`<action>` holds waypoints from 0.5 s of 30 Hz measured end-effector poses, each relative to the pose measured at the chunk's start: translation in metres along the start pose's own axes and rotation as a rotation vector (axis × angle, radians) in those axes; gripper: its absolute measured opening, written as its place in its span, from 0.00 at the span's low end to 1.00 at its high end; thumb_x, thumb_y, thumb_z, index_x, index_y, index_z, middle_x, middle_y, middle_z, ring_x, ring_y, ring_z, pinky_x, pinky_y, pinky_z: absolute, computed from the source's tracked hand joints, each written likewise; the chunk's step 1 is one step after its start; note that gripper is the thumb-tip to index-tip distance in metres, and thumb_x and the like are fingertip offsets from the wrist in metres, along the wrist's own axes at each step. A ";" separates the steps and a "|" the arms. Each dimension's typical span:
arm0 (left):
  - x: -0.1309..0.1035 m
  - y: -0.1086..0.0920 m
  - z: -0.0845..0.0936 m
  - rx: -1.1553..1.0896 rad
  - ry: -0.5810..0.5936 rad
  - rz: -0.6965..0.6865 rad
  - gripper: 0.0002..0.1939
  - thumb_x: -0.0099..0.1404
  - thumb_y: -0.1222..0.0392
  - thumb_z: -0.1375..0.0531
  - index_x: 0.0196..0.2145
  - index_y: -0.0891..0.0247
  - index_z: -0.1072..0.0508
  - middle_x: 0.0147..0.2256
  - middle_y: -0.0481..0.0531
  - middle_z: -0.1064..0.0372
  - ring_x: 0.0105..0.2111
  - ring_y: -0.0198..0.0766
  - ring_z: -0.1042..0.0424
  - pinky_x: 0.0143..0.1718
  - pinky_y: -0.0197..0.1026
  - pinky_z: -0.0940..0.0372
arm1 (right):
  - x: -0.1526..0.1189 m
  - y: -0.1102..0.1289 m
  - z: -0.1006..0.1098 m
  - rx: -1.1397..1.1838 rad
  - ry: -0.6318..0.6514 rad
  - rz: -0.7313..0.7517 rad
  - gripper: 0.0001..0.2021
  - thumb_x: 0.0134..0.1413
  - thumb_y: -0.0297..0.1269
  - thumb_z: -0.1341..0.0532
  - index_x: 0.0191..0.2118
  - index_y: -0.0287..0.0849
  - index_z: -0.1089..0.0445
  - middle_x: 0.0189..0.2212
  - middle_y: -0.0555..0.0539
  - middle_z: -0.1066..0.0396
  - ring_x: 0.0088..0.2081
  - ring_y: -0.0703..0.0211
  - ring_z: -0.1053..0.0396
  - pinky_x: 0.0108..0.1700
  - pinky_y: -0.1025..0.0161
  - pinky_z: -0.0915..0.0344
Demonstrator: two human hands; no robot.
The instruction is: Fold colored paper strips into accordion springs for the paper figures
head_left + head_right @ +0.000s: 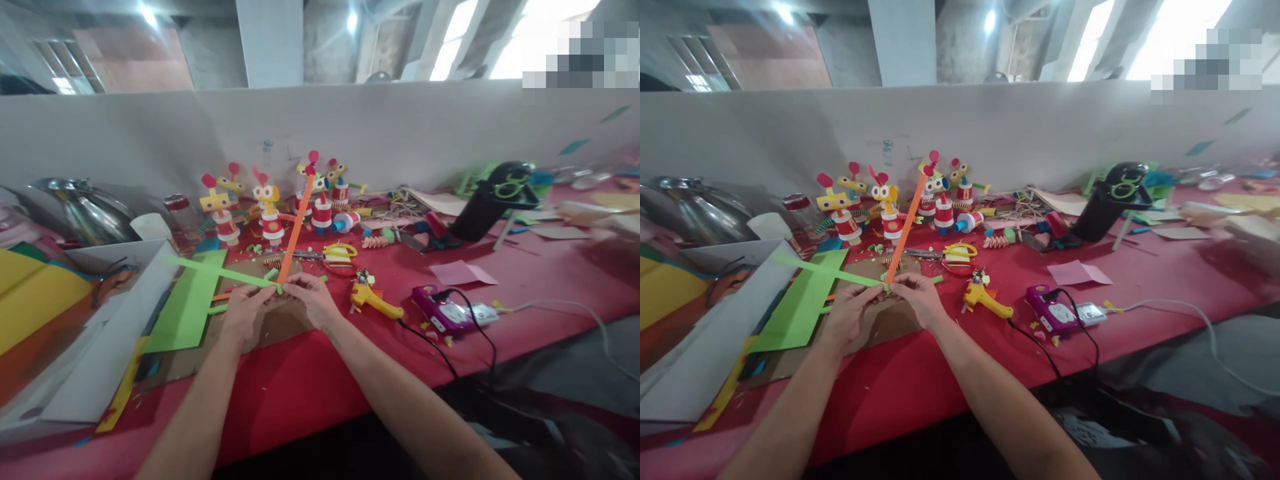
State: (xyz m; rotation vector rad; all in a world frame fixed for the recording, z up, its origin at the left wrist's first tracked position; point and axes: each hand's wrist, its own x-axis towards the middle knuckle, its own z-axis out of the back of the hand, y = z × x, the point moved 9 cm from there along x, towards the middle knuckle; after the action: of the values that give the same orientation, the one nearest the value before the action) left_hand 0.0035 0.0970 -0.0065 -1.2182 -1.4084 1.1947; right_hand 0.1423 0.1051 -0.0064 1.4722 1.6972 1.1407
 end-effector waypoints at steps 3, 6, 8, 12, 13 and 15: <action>0.002 0.002 0.000 0.008 0.014 0.006 0.08 0.46 0.58 0.33 0.19 0.65 0.25 0.18 0.51 0.30 0.21 0.34 0.34 0.27 0.37 0.41 | 0.001 0.001 0.000 0.011 0.009 -0.005 0.11 0.34 0.40 0.29 0.27 0.42 0.27 0.22 0.52 0.29 0.24 0.67 0.35 0.29 0.69 0.37; 0.004 0.007 0.003 0.003 0.004 0.014 0.08 0.46 0.58 0.33 0.19 0.65 0.25 0.18 0.50 0.31 0.21 0.33 0.35 0.27 0.36 0.40 | 0.002 -0.001 0.000 0.013 0.006 0.010 0.10 0.35 0.38 0.30 0.27 0.42 0.26 0.22 0.52 0.29 0.24 0.66 0.34 0.29 0.68 0.37; 0.004 0.009 0.005 -0.012 -0.017 0.020 0.08 0.45 0.58 0.33 0.18 0.65 0.25 0.17 0.49 0.31 0.20 0.33 0.35 0.26 0.36 0.41 | 0.003 -0.003 0.001 -0.005 -0.006 0.033 0.09 0.35 0.38 0.30 0.27 0.42 0.25 0.23 0.52 0.28 0.25 0.65 0.34 0.31 0.67 0.36; 0.000 0.010 0.005 -0.049 -0.040 0.067 0.09 0.43 0.58 0.32 0.17 0.65 0.26 0.16 0.49 0.32 0.19 0.33 0.36 0.23 0.36 0.42 | 0.006 -0.006 0.000 -0.078 0.004 0.072 0.09 0.36 0.39 0.31 0.28 0.43 0.24 0.25 0.51 0.27 0.27 0.63 0.32 0.35 0.64 0.34; -0.001 0.009 0.005 -0.046 -0.046 0.081 0.09 0.43 0.58 0.32 0.17 0.66 0.26 0.16 0.49 0.33 0.19 0.33 0.36 0.23 0.36 0.42 | 0.006 -0.006 0.000 -0.113 0.014 0.086 0.08 0.37 0.39 0.32 0.28 0.43 0.24 0.25 0.50 0.27 0.28 0.62 0.32 0.36 0.63 0.34; -0.005 0.007 0.005 -0.044 -0.060 0.097 0.10 0.42 0.58 0.32 0.15 0.65 0.28 0.15 0.48 0.34 0.18 0.32 0.37 0.21 0.35 0.43 | 0.007 -0.004 0.000 -0.192 0.039 0.133 0.07 0.40 0.39 0.33 0.30 0.44 0.23 0.27 0.50 0.26 0.30 0.61 0.31 0.36 0.63 0.34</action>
State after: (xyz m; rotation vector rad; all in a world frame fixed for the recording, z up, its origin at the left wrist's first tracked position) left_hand -0.0003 0.0920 -0.0139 -1.3031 -1.4404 1.2818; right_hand 0.1389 0.1121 -0.0088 1.4674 1.4863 1.3707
